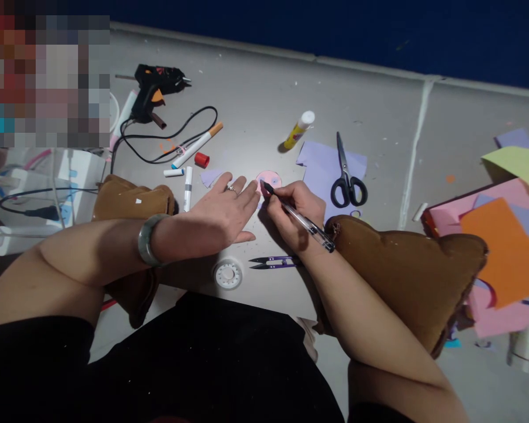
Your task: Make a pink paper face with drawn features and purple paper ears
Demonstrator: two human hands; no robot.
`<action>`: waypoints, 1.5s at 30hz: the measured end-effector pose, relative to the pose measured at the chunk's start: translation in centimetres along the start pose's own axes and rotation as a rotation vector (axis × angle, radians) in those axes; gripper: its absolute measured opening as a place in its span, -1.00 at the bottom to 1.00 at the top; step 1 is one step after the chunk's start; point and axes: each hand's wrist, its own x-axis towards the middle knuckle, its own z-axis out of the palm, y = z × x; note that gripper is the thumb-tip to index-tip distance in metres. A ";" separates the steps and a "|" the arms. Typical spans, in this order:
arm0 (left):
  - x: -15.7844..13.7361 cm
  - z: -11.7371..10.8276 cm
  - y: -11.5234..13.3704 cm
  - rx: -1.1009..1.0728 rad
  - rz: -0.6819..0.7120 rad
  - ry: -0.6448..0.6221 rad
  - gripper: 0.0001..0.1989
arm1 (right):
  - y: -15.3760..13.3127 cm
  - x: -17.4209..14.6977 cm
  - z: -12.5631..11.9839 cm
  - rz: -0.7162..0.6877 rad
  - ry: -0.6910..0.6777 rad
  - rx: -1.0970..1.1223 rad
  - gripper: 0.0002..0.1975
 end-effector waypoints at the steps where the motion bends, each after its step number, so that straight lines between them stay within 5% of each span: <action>1: 0.0 0.0 0.0 0.001 -0.002 0.008 -0.23 | 0.0 0.0 0.0 -0.004 -0.005 0.015 -0.91; 10: 0.2 -1.0 -0.1 -0.061 0.003 -0.071 -0.24 | 0.2 0.2 -0.2 0.008 -0.056 0.012 -0.86; 32: 0.1 -1.6 -0.3 -0.045 0.042 -0.111 -0.23 | 1.0 -0.8 0.1 -0.138 0.091 0.140 -0.92; 40: 0.0 -0.3 -0.2 0.015 0.032 -0.022 -0.22 | 2.7 -0.5 0.4 -0.104 0.241 0.181 -0.88; 45: 0.2 -1.4 -0.4 0.016 0.039 -0.089 -0.22 | 2.8 0.2 -0.2 -0.097 0.321 0.157 -0.91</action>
